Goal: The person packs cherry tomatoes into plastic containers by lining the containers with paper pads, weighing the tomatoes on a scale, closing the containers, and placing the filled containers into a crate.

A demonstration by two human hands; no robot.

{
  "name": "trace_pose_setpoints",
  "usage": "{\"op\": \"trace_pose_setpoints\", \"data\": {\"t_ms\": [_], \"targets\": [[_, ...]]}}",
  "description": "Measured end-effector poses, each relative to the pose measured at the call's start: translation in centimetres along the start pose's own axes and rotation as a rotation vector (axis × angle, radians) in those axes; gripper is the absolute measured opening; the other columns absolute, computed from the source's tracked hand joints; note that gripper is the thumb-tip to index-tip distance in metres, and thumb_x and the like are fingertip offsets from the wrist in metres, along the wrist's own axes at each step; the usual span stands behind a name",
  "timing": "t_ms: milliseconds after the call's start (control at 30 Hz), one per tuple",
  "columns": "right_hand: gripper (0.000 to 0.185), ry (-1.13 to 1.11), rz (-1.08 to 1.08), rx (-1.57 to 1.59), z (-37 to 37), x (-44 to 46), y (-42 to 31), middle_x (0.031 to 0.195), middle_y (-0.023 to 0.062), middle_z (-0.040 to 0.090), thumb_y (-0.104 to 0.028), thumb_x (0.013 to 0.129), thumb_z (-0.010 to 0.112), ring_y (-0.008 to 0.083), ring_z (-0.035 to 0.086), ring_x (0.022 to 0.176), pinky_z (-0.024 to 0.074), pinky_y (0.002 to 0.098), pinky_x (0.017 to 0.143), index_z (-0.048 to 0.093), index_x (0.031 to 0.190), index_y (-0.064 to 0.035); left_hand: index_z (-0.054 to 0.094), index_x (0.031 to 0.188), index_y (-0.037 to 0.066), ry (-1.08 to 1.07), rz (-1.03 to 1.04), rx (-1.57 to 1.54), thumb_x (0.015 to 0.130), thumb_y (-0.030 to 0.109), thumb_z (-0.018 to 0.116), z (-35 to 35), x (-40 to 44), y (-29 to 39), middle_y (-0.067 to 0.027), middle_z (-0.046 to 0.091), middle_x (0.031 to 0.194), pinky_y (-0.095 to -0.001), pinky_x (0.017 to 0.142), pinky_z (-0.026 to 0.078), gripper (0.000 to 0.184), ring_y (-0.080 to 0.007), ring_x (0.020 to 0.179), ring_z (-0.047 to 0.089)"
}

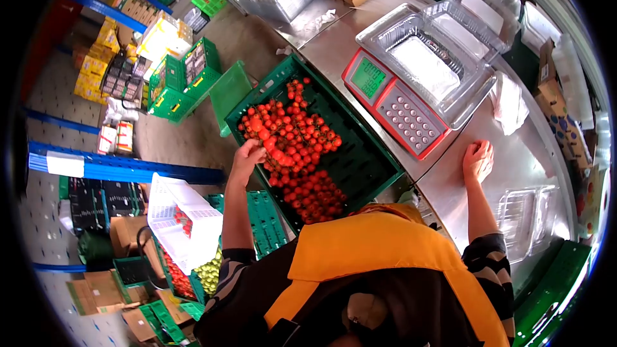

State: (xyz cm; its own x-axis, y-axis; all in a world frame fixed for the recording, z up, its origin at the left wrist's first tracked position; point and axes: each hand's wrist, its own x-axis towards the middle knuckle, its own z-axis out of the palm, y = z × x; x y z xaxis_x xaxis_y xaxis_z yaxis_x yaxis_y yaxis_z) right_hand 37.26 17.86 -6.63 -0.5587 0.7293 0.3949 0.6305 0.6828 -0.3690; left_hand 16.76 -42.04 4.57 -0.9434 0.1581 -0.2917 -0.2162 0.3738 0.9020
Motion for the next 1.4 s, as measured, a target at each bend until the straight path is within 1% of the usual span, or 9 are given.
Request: {"op": "trace_pose_setpoints", "data": {"t_ms": [267, 500, 633, 800, 900, 1033, 1133, 1267, 1400], "targets": [[0.008, -0.026, 0.063, 0.048, -0.2, 0.0, 0.1, 0.095, 0.0111, 0.061, -0.014, 0.087, 0.058, 0.0325, 0.061, 0.093, 0.0482, 0.0457, 0.082, 0.057, 0.093, -0.0089, 0.06, 0.124, 0.008, -0.332, 0.547, -0.556, 0.097, 0.005, 0.06, 2.8, 1.6, 14.0, -0.0021, 0.062, 0.116, -0.0398, 0.107, 0.043, 0.027, -0.0175, 0.113, 0.058], [0.007, 0.013, 0.092, 0.115, -0.7, -0.1, 0.0, 0.093, 0.0103, 0.06, -0.012, 0.084, 0.06, 0.031, 0.061, 0.093, 0.0478, 0.0451, 0.082, 0.058, 0.091, -0.0095, 0.061, 0.118, 0.012, -0.707, 0.591, -0.717, 0.096, 0.006, 0.062, 10.0, 6.3, 24.1, -0.0005, 0.06, 0.119, -0.0448, 0.099, 0.044, 0.022, -0.0202, 0.112, 0.056], [0.007, -0.002, 0.117, 0.156, -1.3, 0.0, -0.4, 0.093, 0.0117, 0.06, -0.009, 0.083, 0.059, 0.0319, 0.06, 0.095, 0.0478, 0.0451, 0.084, 0.058, 0.089, -0.0072, 0.058, 0.112, 0.009, -0.686, 0.545, -0.705, 0.094, 0.006, 0.065, 16.1, 8.2, 28.8, 0.0003, 0.056, 0.112, -0.0388, 0.099, 0.044, 0.019, -0.0159, 0.107, 0.055], [0.009, 0.057, 0.118, 0.181, -1.0, -0.1, -0.2, 0.09, 0.0114, 0.059, -0.008, 0.08, 0.061, 0.0327, 0.059, 0.091, 0.0479, 0.0451, 0.081, 0.057, 0.088, -0.008, 0.057, 0.123, 0.009, -0.972, 0.664, -0.44, 0.099, 0.01, 0.059, 23.5, 11.4, 33.7, 0.0003, 0.058, 0.117, -0.0328, 0.103, 0.044, 0.024, -0.0133, 0.109, 0.057], [0.011, 0.029, 0.123, 0.195, -1.0, -0.2, -0.2, 0.091, 0.0118, 0.059, -0.01, 0.08, 0.063, 0.0324, 0.059, 0.091, 0.0477, 0.0453, 0.08, 0.058, 0.089, -0.008, 0.061, 0.116, 0.005, -0.995, 0.689, 0.013, 0.098, 0.006, 0.058, 27.8, 9.8, 37.4, -0.0039, 0.063, 0.112, -0.0315, 0.097, 0.047, 0.019, -0.0131, 0.107, 0.06], [0.015, 0.023, 0.104, 0.21, -1.6, -0.1, -0.4, 0.091, 0.0112, 0.059, -0.009, 0.079, 0.064, 0.0323, 0.059, 0.09, 0.0476, 0.0451, 0.08, 0.057, 0.091, -0.0081, 0.064, 0.099, 0.007, -0.746, 1.385, 0.687, 0.088, -0.002, 0.06, 33.3, 13.4, 36.3, -0.007, 0.061, 0.091, -0.0349, 0.078, 0.047, 0.015, -0.0259, 0.092, 0.056], [0.016, 0.0, 0.113, 0.21, -1.7, 0.0, -0.4, 0.091, 0.0112, 0.058, -0.009, 0.079, 0.065, 0.0322, 0.058, 0.089, 0.0475, 0.0451, 0.08, 0.056, 0.092, -0.0082, 0.064, 0.095, 0.008, -0.625, 1.551, 1.019, 0.085, 0.002, 0.064, 35.8, 14.5, 34.2, -0.0061, 0.06, 0.091, -0.0377, 0.079, 0.049, 0.013, -0.0253, 0.092, 0.057], [0.015, -0.006, 0.117, 0.203, -1.7, -0.1, -0.5, 0.091, 0.011, 0.059, -0.009, 0.079, 0.065, 0.032, 0.059, 0.091, 0.0476, 0.045, 0.08, 0.057, 0.092, -0.0084, 0.066, 0.104, 0.009, -0.637, 1.469, 1.054, 0.088, 0.006, 0.064, 37.5, 16.8, 29.6, -0.0076, 0.062, 0.098, -0.0397, 0.081, 0.053, 0.017, -0.0271, 0.099, 0.062], [0.011, -0.011, 0.086, 0.175, -1.4, 0.1, -0.2, 0.09, 0.0111, 0.061, -0.01, 0.081, 0.064, 0.0321, 0.061, 0.09, 0.0485, 0.0446, 0.08, 0.059, 0.09, -0.0086, 0.065, 0.109, 0.003, -0.578, 1.305, 0.509, 0.087, -0.009, 0.061, 35.7, 12.8, 29.2, -0.0127, 0.065, 0.106, -0.0332, 0.086, 0.053, 0.026, -0.0277, 0.101, 0.066]]}}
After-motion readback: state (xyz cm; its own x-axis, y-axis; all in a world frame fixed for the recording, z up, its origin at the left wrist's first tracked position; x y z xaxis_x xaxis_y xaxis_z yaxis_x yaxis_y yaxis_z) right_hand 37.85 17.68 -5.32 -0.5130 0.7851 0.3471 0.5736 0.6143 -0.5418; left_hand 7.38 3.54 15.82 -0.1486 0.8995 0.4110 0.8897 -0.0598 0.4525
